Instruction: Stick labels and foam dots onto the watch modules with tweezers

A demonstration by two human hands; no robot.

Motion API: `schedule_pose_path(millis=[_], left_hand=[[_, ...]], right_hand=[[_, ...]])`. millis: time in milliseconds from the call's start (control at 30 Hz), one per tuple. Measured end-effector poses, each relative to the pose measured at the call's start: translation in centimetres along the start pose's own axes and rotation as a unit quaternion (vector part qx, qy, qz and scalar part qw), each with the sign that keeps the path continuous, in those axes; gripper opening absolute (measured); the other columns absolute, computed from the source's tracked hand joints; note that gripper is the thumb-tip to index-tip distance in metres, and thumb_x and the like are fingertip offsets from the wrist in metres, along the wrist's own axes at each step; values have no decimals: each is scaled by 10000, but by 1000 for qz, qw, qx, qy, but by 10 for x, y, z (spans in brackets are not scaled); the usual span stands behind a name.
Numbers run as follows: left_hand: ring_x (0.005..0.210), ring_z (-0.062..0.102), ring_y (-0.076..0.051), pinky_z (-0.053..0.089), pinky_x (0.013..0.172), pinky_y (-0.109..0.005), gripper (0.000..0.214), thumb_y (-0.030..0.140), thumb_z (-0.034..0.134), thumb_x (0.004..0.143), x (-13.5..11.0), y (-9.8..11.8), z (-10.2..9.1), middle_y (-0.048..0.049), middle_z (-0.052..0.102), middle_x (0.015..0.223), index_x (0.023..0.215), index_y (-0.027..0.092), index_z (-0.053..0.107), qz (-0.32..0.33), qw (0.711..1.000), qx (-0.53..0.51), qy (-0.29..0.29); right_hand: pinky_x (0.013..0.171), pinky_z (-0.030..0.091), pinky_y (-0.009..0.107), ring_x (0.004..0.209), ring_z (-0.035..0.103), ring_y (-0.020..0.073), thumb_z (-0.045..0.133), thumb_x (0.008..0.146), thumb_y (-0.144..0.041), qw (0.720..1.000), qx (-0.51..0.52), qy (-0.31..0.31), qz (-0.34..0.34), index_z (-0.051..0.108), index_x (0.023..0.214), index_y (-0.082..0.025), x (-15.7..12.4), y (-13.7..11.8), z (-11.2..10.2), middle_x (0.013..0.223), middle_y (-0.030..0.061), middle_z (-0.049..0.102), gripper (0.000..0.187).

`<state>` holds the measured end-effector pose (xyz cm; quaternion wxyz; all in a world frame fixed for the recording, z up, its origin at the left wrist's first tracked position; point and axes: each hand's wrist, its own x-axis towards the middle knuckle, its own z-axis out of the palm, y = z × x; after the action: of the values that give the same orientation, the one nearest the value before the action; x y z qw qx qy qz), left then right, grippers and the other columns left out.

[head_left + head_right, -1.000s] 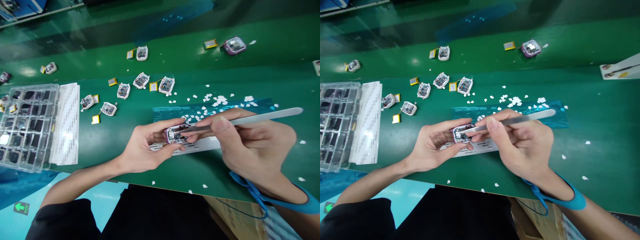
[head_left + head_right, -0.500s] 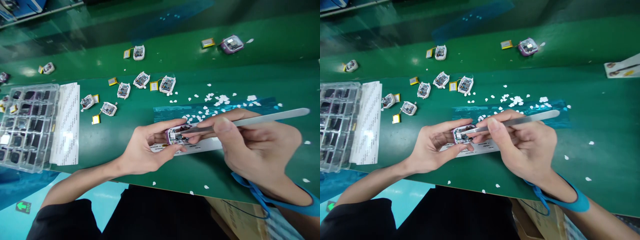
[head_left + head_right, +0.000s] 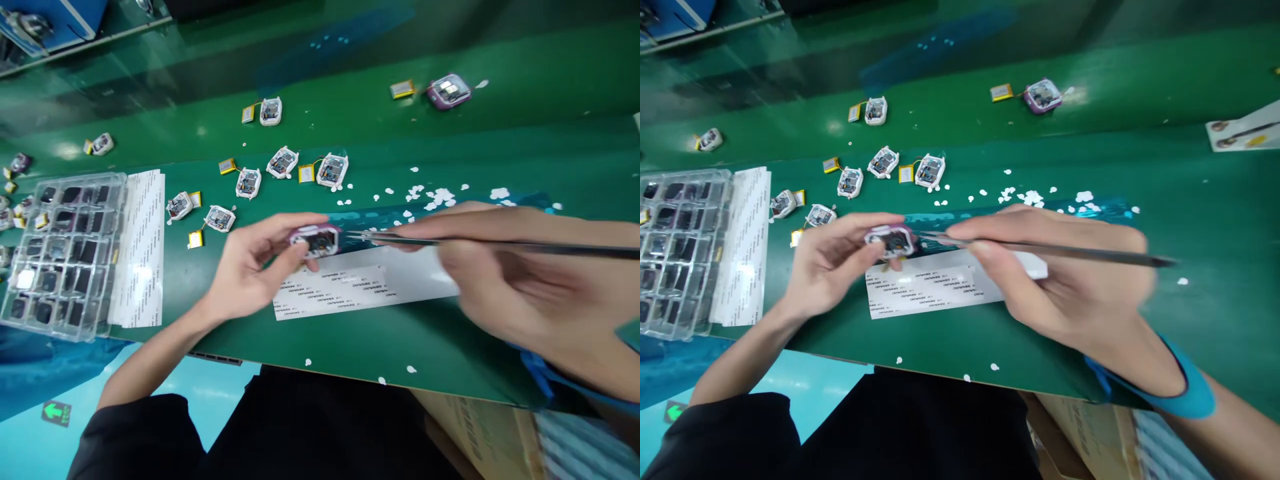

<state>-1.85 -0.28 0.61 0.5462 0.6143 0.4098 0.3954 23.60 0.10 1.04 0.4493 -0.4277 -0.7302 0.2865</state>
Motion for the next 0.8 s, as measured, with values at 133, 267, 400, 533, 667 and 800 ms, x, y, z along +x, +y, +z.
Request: schedule_pose_path(millis=[133,267,400,533,667,800], left_hand=[[859,784,-183,635,782,-291,169,200,629,1036,2,5,-25,-93,806,1096,1151,148,741,63,989,126,-52],[991,749,-203,607,841,-320,209,168,546,1064,0,-3,-27,-92,796,1109,1166,149,727,145,932,300,-140],[1046,726,-235,613,901,-398,245,177,483,1087,-1,-14,-22,-121,772,1136,1205,134,694,171,895,382,-154],[1059,724,-223,614,896,-375,244,188,469,1089,-2,-18,-22,-110,766,1142,1217,155,674,176,886,400,-159],[1032,715,-225,574,810,-353,267,192,426,1106,-2,-19,-22,-102,773,1078,1190,153,676,203,854,450,-165],[1044,686,-210,505,788,-344,262,148,414,1093,1,-20,-20,-74,792,1096,1143,168,671,216,830,483,-178]], right_hand=[[825,652,386,951,769,227,630,1048,-251,986,-28,-143,-79,811,1124,-317,13,18,7,1099,-21,800,208],[833,639,379,958,761,222,611,1056,-270,984,-13,-171,-58,813,1118,-317,13,35,15,1095,-18,800,217],[827,629,360,958,758,202,609,1056,-263,984,-6,-173,-42,808,1124,-329,11,41,11,1098,-28,799,220],[847,634,377,994,758,212,613,1052,-275,982,-2,-186,-38,809,1117,-343,12,43,6,1104,-36,798,217],[836,647,394,992,764,230,602,1060,-261,978,-15,-195,-69,790,1196,-355,12,46,9,1118,-25,796,250],[751,665,353,979,764,221,609,1038,-154,966,-29,-189,-176,607,1479,-412,10,43,11,1184,-40,782,511]])
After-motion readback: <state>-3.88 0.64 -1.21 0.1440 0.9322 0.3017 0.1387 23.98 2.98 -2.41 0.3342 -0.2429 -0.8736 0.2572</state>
